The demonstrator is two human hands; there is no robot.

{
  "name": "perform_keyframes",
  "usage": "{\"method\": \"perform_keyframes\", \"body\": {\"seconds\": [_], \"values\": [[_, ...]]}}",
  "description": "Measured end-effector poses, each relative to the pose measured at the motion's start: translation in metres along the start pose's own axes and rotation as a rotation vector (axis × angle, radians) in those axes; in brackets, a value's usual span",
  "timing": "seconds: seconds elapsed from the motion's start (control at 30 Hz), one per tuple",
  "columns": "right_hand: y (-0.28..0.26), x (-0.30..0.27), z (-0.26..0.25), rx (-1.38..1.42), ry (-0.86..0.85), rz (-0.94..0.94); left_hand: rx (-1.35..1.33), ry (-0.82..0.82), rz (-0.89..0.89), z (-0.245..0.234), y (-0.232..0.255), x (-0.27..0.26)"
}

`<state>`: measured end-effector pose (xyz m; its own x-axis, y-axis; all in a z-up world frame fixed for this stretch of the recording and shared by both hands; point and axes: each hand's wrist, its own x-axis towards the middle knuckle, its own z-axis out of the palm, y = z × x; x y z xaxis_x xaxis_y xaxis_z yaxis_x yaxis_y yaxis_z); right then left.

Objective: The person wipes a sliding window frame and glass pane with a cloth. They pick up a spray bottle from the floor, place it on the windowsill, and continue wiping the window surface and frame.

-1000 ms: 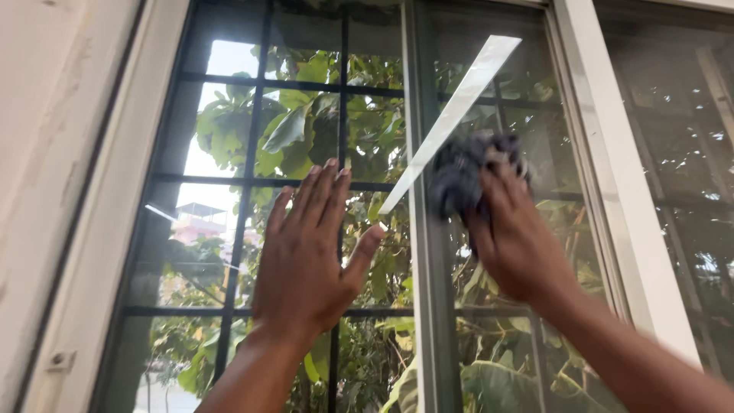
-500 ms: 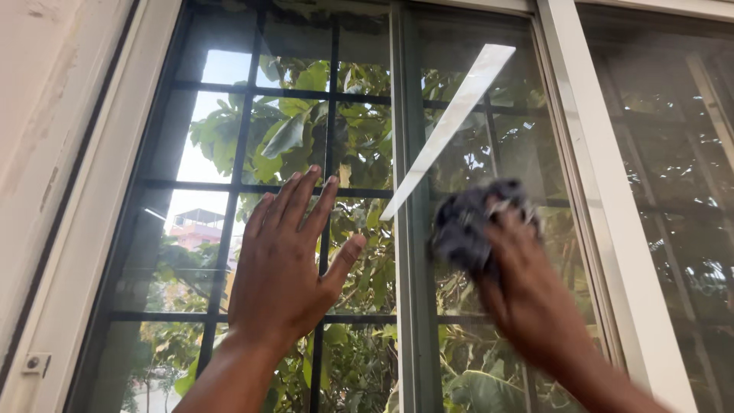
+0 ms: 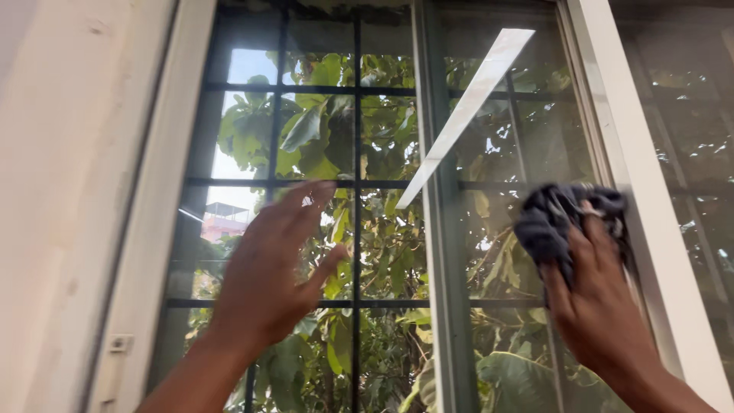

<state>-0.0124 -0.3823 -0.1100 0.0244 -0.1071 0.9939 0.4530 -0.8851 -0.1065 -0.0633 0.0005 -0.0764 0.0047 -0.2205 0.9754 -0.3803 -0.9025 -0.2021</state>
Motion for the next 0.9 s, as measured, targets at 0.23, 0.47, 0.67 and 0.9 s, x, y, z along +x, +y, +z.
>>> {"method": "perform_keyframes", "body": {"seconds": [0.23, 0.47, 0.67, 0.9], "values": [[-0.077, -0.005, 0.038, 0.003, 0.224, 0.113, 0.230, 0.122, -0.001, -0.036, -0.088, -0.045], [-0.264, -0.072, 0.111, 0.187, 0.057, -0.472, 0.332, 0.234, 0.004, -0.028, -0.091, -0.059], [-0.287, 0.012, 0.117, 0.103, 0.067, -0.595, 0.327, 0.264, 0.021, -0.028, -0.094, -0.062], [-0.288, -0.056, 0.128, 0.076, 0.148, -0.460, 0.286, 0.256, 0.025, -0.026, -0.096, -0.067]]}}
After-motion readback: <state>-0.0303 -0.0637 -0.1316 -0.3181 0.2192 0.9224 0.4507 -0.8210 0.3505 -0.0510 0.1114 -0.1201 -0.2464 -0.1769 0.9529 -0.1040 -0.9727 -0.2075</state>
